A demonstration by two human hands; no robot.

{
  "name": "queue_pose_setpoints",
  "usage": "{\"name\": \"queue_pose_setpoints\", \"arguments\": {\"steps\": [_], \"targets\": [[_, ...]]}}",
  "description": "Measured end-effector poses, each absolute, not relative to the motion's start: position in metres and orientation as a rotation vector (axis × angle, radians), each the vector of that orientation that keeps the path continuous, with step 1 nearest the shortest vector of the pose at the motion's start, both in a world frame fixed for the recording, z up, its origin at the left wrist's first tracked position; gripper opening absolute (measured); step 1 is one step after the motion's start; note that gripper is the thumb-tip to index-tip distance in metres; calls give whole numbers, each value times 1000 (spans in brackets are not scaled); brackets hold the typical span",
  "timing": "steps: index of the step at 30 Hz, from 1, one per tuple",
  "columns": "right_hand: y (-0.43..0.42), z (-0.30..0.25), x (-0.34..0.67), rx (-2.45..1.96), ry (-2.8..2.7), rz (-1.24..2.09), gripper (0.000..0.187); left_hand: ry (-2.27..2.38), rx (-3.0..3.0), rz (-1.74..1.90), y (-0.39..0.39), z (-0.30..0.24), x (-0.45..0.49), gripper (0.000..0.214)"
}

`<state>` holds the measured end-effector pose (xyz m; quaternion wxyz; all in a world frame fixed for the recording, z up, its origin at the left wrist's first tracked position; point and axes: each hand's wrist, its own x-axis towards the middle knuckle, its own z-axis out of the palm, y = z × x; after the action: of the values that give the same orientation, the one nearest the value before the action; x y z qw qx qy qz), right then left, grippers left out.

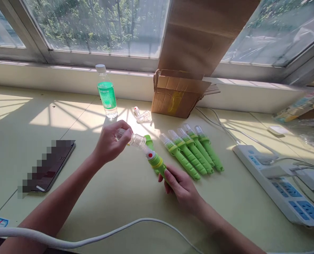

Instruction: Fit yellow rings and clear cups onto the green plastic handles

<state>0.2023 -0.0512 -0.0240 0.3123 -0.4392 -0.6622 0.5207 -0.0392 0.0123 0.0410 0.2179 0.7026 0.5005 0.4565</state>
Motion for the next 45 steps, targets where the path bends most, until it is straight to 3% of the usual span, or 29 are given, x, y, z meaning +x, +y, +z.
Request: {"name": "queue_pose_setpoints", "arguments": {"steps": [5,7,14,20,30,35,45], "targets": [[-52,-30,202,-1249,-1866,1078,25,1349,2034,975,0,34,-28,15],[-52,-33,202,-1275,-1894,967,32,1325,2015,935,-5,29,-21,16],[-48,-34,208,-1279,-2051,618,15,1165,1720,927,-7,12,-13,22],[-42,-31,217,-1253,-2177,326,23,1054,1490,893,-5,6,-16,33],[-44,-26,217,-1346,-2184,616,33,837,1510,831,-2,-2,-26,45],[-44,-26,217,-1304,-2153,502,17,801,1507,829,0,-1,-30,46],[-44,-17,216,-1328,-2185,835,22,825,1500,827,0,1,-29,43]]}}
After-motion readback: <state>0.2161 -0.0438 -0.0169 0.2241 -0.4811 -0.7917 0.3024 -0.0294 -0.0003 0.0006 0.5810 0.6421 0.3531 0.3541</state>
